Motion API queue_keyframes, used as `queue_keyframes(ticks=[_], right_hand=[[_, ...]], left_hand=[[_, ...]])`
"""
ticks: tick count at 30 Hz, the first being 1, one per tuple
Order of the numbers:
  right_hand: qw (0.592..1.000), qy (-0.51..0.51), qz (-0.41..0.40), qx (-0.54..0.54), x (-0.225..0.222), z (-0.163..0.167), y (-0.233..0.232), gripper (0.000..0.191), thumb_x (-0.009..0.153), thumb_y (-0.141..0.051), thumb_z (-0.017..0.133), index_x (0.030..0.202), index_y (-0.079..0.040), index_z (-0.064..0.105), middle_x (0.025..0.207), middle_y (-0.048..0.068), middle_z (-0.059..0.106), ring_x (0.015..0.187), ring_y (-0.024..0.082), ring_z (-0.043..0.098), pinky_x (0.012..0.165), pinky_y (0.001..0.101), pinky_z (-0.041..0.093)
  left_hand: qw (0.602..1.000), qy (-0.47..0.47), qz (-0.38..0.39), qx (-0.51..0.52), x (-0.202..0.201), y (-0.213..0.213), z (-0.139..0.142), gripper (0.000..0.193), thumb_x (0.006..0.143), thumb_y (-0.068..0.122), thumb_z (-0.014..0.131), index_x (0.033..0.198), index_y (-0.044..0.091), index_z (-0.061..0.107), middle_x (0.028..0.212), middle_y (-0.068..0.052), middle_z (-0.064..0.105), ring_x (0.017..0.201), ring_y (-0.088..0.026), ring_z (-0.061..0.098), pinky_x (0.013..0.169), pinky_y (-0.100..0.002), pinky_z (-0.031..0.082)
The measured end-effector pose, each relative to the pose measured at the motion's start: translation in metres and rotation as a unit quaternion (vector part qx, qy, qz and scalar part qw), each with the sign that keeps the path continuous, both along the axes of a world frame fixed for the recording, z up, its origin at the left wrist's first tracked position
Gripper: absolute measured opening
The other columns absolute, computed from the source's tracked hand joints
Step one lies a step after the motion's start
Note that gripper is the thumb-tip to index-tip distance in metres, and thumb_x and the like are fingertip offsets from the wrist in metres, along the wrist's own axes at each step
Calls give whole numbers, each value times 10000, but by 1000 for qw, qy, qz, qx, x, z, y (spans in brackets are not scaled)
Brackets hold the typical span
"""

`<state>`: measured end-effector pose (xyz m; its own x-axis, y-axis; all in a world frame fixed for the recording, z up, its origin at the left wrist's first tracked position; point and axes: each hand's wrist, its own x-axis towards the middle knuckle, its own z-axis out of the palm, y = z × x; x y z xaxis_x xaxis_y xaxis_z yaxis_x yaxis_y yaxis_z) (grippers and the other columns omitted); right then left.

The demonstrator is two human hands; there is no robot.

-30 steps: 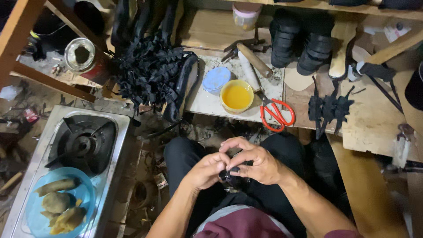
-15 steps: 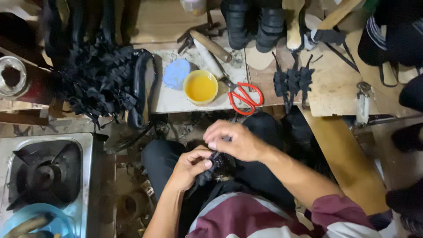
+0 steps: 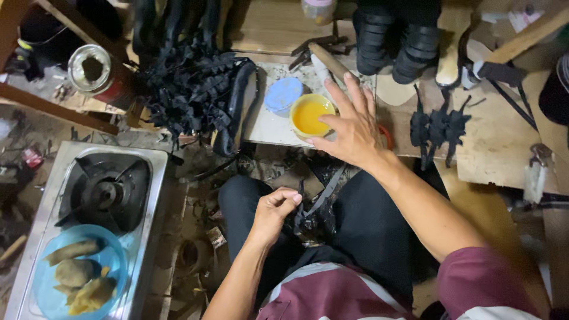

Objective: The person repeatedly picks small black rubber pieces from a pile, folds and aligns them by hand, and places them into a larger black shoe component held on the lap. The process is repeated for multiple pieces, with occasional adjustments to the alignment of the parts.

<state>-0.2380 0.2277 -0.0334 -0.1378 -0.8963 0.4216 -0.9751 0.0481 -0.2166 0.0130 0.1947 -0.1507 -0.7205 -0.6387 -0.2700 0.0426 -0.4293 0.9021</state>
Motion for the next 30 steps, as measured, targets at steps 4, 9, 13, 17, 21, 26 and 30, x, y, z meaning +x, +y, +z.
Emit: queue_keyframes(ticks=[4,9,13,17,21,26,30], right_hand=[[1000,1,21,14,-2,-5,-15,501,705,-492,884,970,-73,814,1645,157,357,1556,432,165,1226,670,135],[998,9,34,49,-3,-6,-23,598,662,-536,874,1056,-89,821,1687,155,271,1562,442,73,1211,689,71],[995,37,36,80,-2,-5,-27,638,664,-575,879,1070,-86,818,1670,144,271,1550,444,58,1193,704,45],[998,1,39,45,-5,-5,-24,539,688,-508,877,1031,-96,823,1673,158,302,1553,451,104,1202,673,111],[997,-45,53,11,-8,-1,-16,307,771,-350,885,832,-79,754,1535,105,499,1537,404,343,1257,544,278],[977,-177,116,-27,13,11,5,152,816,-173,825,884,-75,731,1463,139,581,1471,392,478,1258,473,354],[974,-153,159,-51,52,5,23,340,769,-133,788,1105,-90,761,1511,227,474,1457,435,412,1227,524,329]], left_hand=[[996,-7,36,79,-2,-2,8,152,883,55,765,1023,-4,755,862,8,709,756,-61,610,719,-230,496],[986,53,47,154,-1,-6,14,209,879,30,720,1085,2,734,908,0,743,781,-68,653,745,-238,531],[981,83,40,171,1,-8,18,252,935,18,693,1180,-14,742,972,-15,734,744,-52,551,676,-215,423],[974,108,48,193,-2,-15,25,291,930,46,655,1212,3,714,1052,-44,759,899,-86,678,821,-237,523],[965,132,51,219,0,-18,37,351,917,81,643,1258,3,681,1104,-52,760,972,-105,707,907,-265,550],[954,185,30,233,-1,-20,47,399,934,115,652,1313,-6,665,1114,-65,748,953,-133,690,897,-299,539],[945,217,17,243,-4,-19,47,403,945,128,661,1327,1,668,1117,-66,738,948,-136,669,896,-316,526]])
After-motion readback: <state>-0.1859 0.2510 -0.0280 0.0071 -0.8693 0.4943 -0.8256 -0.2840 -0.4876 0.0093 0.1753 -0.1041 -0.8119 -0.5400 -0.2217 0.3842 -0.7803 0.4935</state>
